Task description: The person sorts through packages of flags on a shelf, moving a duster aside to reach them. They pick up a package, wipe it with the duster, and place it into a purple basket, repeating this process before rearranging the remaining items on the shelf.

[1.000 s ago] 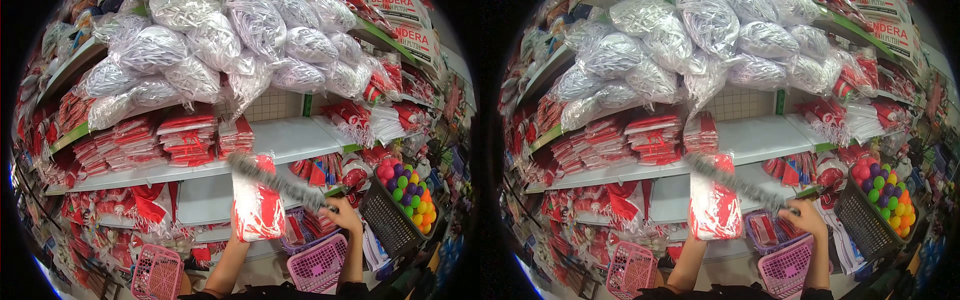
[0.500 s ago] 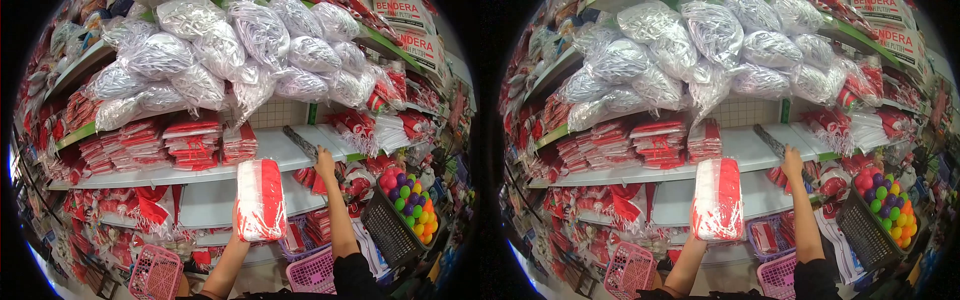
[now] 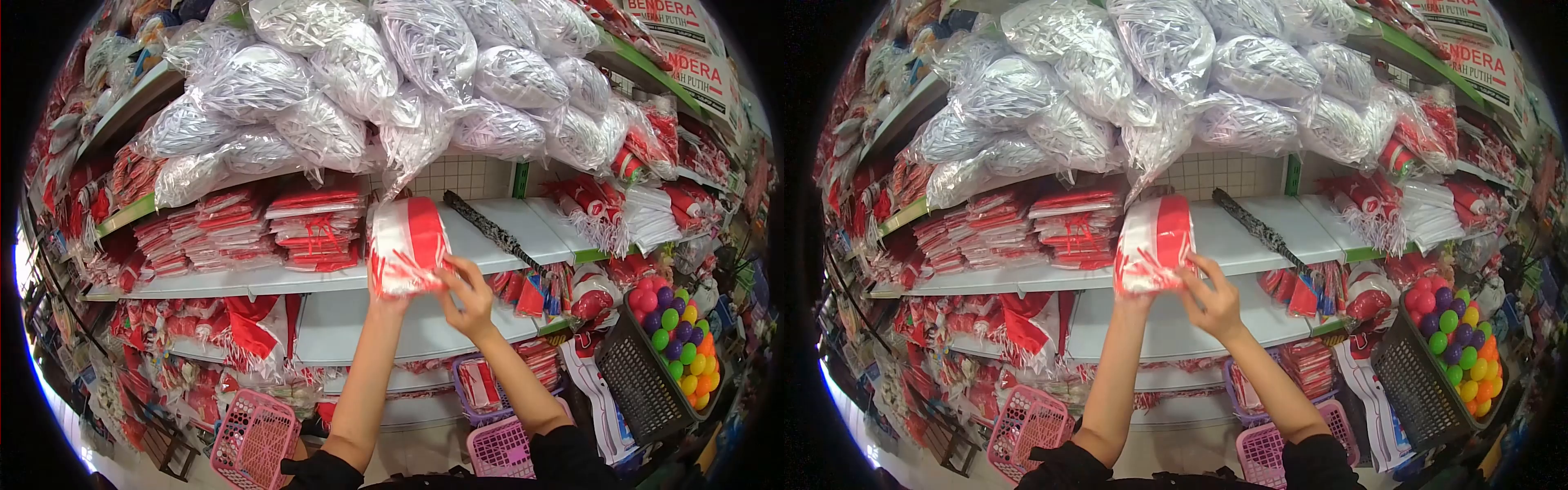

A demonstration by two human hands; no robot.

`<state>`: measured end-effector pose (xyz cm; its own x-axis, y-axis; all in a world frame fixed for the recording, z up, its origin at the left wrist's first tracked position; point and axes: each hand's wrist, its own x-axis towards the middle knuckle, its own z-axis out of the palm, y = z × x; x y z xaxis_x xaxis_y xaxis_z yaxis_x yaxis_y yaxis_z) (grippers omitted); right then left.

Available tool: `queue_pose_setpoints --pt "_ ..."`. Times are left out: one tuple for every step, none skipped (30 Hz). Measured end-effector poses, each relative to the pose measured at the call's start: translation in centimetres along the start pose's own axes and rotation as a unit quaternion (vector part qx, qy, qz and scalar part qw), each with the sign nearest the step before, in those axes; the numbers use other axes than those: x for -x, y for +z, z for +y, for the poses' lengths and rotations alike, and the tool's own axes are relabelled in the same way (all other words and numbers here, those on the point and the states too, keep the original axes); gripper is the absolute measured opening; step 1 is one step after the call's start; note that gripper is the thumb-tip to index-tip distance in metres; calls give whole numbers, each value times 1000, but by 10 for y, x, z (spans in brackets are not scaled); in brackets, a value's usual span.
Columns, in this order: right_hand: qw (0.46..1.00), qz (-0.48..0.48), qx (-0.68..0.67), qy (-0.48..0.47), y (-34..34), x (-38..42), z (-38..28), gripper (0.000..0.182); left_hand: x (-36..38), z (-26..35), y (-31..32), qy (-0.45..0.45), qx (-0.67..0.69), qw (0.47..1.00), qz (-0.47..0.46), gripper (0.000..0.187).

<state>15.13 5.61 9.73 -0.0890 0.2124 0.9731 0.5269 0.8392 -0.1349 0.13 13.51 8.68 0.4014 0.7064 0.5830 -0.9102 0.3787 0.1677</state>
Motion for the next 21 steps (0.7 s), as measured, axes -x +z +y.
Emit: queue_pose_setpoints --pt "999 18 -25 41 10 -6 6 23 -3 2 2 -38 97 992 -65 51" --pt "995 35 -50 82 19 -13 15 21 -4 1 4 -17 66 998 -16 54" --pt "996 27 -48 74 26 -20 26 21 -5 -2 16 4 36 999 32 56" --pt "997 21 -45 66 33 -26 37 21 -5 -4 24 24 3 996 81 59" --pt "997 17 -42 60 40 -30 48 20 -3 -6 26 37 -41 990 133 59" --pt "995 25 -58 81 50 -34 57 19 3 -8 25 51 -86 978 183 60" --pt "994 16 -49 93 58 -37 66 19 9 -9 25 67 -130 962 231 60" --pt "994 7 -40 104 65 -39 75 19 15 -7 24 47 -200 955 212 61" --pt "993 -4 -32 117 72 -42 82 19 18 -5 23 42 -221 954 201 60" --pt "992 -12 -33 125 78 -44 89 19 20 -2 22 36 -240 951 190 60" --pt "990 -20 -34 133 84 -46 97 20 21 0 20 30 -258 949 180 60" --pt "989 -30 -35 142 86 -48 100 20 21 3 19 29 -256 951 172 60" --pt "987 -45 -36 151 87 -48 104 23 20 5 16 28 -253 953 166 59" --pt "985 -60 -37 160 87 -47 108 27 20 6 13 26 -249 955 160 59" --pt "982 -75 -38 170 86 -48 107 31 21 5 14 23 -256 955 147 58" --pt "985 -44 -24 163 84 -44 106 33 23 2 16 19 -264 955 135 57" --pt "988 -12 -8 156 80 -37 104 36 25 -1 16 14 -270 955 123 57" --pt "988 18 9 150 74 -30 99 38 28 -6 13 0 -268 955 124 57" --pt "984 38 -3 174 66 -19 94 38 34 -13 7 -17 -264 956 128 57" --pt "978 57 -14 200 54 -4 89 38 41 -20 -2 -36 -258 956 133 57" --pt "970 78 -23 231 43 17 84 38 49 -29 -15 -58 -254 954 148 57"
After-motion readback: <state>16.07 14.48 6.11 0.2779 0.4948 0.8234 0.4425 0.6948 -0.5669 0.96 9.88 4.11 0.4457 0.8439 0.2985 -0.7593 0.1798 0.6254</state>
